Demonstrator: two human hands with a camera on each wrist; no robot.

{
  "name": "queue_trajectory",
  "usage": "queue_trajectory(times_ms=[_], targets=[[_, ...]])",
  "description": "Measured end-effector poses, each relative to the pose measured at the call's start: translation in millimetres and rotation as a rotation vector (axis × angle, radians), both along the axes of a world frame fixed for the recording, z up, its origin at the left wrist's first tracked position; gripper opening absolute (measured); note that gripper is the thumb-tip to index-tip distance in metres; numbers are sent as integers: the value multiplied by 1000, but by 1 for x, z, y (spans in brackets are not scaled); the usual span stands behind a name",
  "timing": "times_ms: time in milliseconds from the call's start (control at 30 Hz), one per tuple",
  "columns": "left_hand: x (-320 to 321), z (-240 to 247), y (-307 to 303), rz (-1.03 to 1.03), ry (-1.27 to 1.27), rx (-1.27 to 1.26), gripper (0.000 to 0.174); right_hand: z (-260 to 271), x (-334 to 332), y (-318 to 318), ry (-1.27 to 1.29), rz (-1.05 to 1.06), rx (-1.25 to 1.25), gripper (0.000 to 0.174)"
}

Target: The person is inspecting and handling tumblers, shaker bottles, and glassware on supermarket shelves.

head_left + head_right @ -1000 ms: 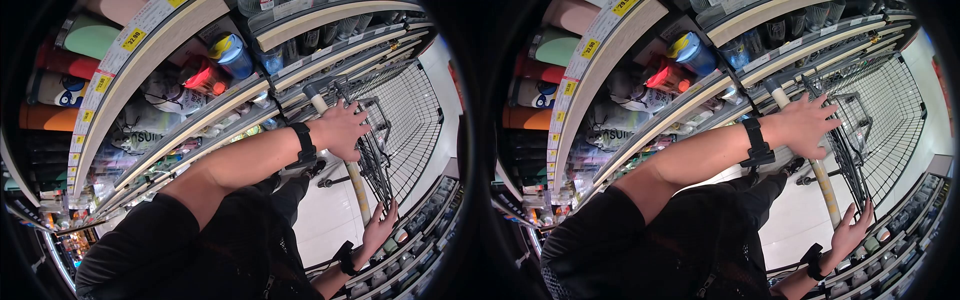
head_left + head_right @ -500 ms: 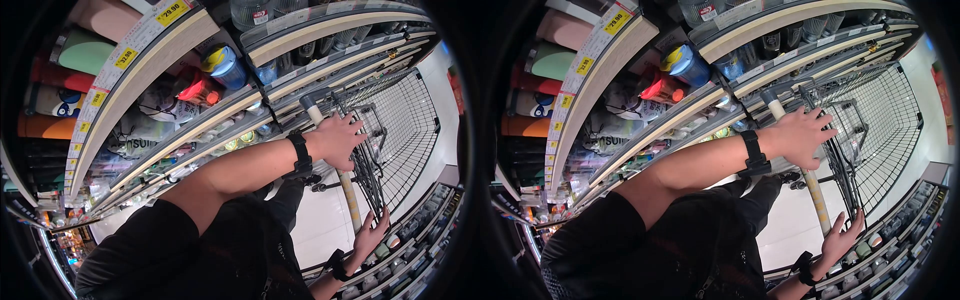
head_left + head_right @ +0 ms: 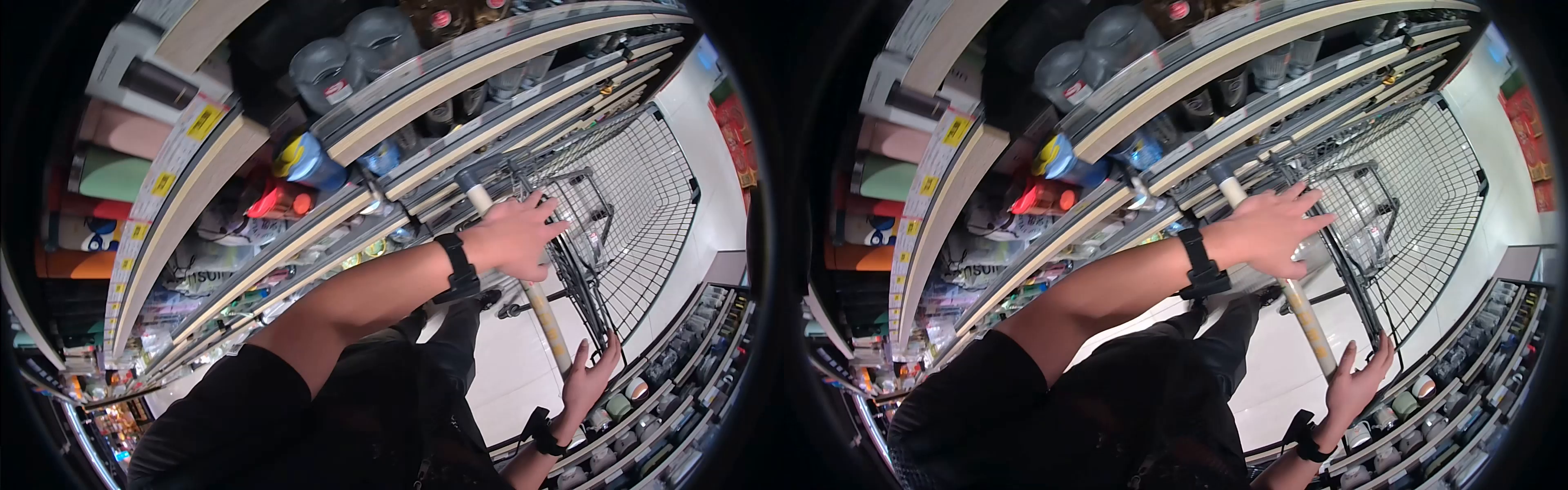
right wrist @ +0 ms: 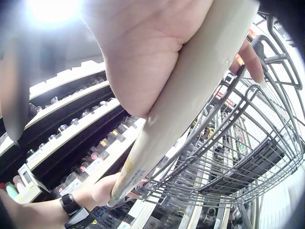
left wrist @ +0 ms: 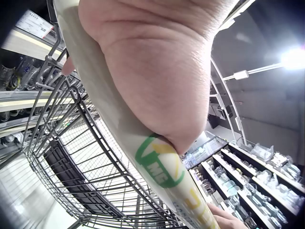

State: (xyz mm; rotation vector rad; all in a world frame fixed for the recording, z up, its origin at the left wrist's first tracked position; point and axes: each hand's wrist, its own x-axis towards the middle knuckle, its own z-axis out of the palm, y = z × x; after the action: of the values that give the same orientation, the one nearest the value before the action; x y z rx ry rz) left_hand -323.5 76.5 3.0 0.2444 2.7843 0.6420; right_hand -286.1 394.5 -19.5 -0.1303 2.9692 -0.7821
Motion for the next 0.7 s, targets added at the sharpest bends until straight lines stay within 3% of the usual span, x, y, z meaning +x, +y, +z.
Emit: queue_trajectory(times_ms=[333, 533, 700], targets=[[-49, 12, 9, 4, -22, -73, 84, 11, -46, 2, -35, -22, 53, 60], [-70, -1, 12, 29, 203, -15, 79, 24, -70, 1, -67, -42, 55, 65], [-95, 2, 18, 28, 151, -48, 78, 25, -92, 3, -102, -30, 33, 66]])
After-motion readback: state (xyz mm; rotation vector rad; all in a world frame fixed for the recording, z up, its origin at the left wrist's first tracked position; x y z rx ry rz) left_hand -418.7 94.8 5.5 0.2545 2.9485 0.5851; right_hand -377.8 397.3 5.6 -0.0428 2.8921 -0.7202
